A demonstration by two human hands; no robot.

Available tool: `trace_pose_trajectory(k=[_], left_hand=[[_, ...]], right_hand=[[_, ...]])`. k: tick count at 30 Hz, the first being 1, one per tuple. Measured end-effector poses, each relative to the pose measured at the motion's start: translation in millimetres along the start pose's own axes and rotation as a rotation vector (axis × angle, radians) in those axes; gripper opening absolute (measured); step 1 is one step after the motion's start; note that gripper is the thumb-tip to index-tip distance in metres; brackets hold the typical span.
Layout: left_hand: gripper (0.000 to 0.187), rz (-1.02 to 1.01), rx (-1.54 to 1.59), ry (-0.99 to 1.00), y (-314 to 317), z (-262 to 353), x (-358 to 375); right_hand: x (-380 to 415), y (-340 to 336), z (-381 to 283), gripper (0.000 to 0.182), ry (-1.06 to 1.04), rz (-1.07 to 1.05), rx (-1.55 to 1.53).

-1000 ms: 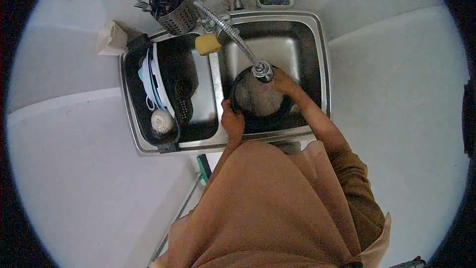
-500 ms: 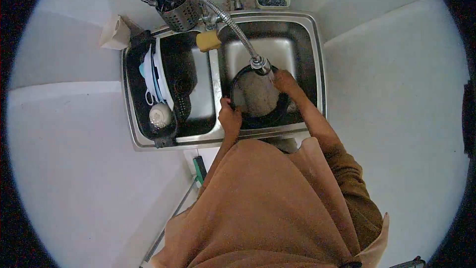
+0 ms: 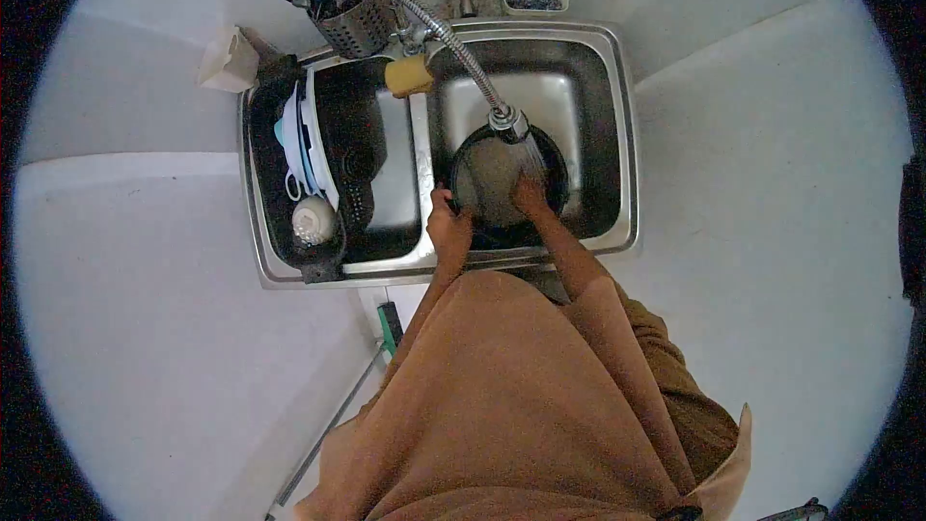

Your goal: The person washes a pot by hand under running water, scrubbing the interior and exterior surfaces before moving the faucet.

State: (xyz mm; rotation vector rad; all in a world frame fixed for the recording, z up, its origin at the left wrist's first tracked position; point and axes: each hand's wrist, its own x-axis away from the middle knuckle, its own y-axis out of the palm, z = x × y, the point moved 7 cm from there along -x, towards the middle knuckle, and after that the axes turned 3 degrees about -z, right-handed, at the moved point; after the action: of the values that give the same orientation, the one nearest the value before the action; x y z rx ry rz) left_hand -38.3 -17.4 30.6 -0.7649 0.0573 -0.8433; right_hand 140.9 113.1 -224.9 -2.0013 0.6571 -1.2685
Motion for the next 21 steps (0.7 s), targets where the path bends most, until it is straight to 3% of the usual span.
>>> trace_pose_trajectory(k=[4, 6, 7, 9, 12, 16, 18, 19, 21], left_hand=[[0.047, -0.017, -0.036, -0.021, 4, -5, 0], [0.048, 0.029, -0.028, 0.008, 6, -8, -1], [0.047, 0.049, -0.025, 0.037, 6, -9, -1], [0.047, 0.067, -0.022, 0.066, 1, 1, -1], [0.046, -0.094, 0.015, -0.098, 5, -7, -2], [0.044, -0.047, 0.054, 0.032, 4, -11, -4], [0.044, -0.041, 0.095, 0.076, 3, -9, -4], [0.044, -0.073, 0.135, 0.051, 5, -11, -4], [0.044, -0.107, 0.176, 0.028, 6, -14, -4]], right_hand=[[24, -39, -13, 0.048, -0.191, 0.002, -0.149], [9, -34, -1, 0.044, -0.401, -0.17, 0.062], [6, -34, 7, 0.044, -0.401, -0.173, 0.062], [2, -60, 28, 0.038, -0.243, 0.138, -0.093], [10, -62, 11, 0.028, -0.309, 0.262, -0.154], [8, -74, -32, 0.032, -0.411, 0.06, 0.075], [22, -104, -50, 0.034, -0.134, 0.007, 0.103], [20, -99, -47, 0.034, -0.135, 0.005, 0.102], [40, -114, -65, 0.038, -0.624, 0.697, 0.181]])
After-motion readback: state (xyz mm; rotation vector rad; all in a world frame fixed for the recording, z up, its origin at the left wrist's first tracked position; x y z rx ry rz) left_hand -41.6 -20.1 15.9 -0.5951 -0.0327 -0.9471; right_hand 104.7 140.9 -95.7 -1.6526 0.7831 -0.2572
